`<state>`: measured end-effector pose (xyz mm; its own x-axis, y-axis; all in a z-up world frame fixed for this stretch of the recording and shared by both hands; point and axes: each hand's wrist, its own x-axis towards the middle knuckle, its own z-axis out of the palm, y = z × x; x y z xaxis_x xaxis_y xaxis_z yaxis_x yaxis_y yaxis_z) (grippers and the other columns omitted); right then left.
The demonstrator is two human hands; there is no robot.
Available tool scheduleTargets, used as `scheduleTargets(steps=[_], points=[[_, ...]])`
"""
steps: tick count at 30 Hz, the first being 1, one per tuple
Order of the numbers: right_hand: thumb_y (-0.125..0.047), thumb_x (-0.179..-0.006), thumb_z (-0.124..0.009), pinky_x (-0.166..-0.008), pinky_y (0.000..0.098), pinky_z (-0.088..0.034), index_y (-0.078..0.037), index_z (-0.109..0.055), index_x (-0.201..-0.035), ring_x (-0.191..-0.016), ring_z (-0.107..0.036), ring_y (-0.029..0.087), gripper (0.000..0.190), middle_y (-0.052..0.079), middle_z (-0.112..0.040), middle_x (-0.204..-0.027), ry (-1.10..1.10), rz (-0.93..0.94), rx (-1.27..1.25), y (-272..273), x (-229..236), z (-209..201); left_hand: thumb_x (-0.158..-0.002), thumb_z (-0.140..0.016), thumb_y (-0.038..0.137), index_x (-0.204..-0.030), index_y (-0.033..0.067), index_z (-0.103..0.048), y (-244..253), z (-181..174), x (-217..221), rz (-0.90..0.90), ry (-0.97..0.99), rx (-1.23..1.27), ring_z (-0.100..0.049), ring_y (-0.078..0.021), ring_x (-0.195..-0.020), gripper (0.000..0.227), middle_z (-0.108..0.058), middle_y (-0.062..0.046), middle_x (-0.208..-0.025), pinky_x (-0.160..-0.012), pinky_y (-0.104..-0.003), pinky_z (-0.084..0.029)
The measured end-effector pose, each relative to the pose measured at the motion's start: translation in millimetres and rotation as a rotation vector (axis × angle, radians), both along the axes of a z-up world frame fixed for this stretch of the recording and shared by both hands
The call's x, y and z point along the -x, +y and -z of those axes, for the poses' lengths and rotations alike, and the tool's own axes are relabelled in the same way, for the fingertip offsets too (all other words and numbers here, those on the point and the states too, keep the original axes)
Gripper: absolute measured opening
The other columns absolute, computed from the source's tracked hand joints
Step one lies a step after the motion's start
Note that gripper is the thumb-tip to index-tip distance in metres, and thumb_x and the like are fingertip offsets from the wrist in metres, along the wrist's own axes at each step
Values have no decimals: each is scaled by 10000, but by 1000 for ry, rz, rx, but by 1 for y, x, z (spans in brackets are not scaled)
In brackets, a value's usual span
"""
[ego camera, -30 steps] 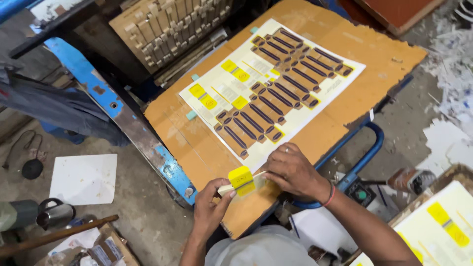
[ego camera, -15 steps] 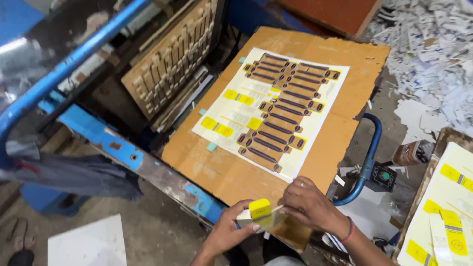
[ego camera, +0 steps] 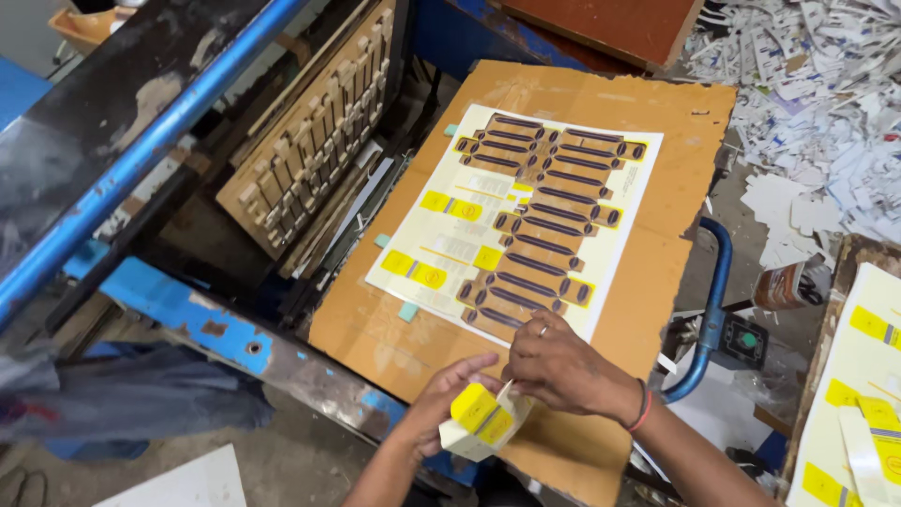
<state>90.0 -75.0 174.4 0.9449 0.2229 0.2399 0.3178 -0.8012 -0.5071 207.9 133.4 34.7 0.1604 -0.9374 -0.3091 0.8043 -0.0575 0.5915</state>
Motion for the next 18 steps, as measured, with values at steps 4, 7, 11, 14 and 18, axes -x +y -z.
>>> scheduleTargets(steps=[4,7,11,14,18], points=[[-214,-771,-800,-1106,588,-338,-145,-769,-901,-1130,-585,284,151,54,-666,-1014,46,152,119,20,-47,9,-933,-700,144,-1414,-37,-533,-17,26,-43,51,87,18,-711,-161,-1037,540,-714,-107,-1203,-946,-327,-560],[-231,-754,-795,-1050,623,-317,-123,-773,-940,-1205,-542,357,216,85,-674,-1172,83,243,211,36,-88,23,-930,-707,96,-1378,-47,-563,-14,51,-86,83,128,36,-703,-147,-1066,491,-708,-95,-1225,-977,-309,-557],[-205,-715,-795,-1071,600,-342,-137,-775,-939,-1247,-527,361,235,103,-640,-1273,142,427,206,60,-137,29,-955,-696,63,-1399,-56,-585,-10,63,-158,228,101,90,-661,-123,-1070,473,-691,-84,-1227,-963,-276,-528],[-194,-727,-802,-1079,552,-384,-125,-744,-959,-1278,-529,352,248,118,-616,-1329,89,509,157,61,-176,35,-939,-690,58,-1403,-38,-575,-17,59,-203,259,76,106,-646,-106,-1074,488,-681,-69,-1244,-952,-259,-524],[-169,-779,-788,-1104,506,-400,-74,-633,-1261,-1331,-487,390,515,190,-511,-1457,-50,684,77,49,-210,51,-951,-694,59,-1443,-42,-553,-38,42,-237,138,247,118,-643,-129,-1060,521,-664,-87,-1222,-936,-279,-530]])
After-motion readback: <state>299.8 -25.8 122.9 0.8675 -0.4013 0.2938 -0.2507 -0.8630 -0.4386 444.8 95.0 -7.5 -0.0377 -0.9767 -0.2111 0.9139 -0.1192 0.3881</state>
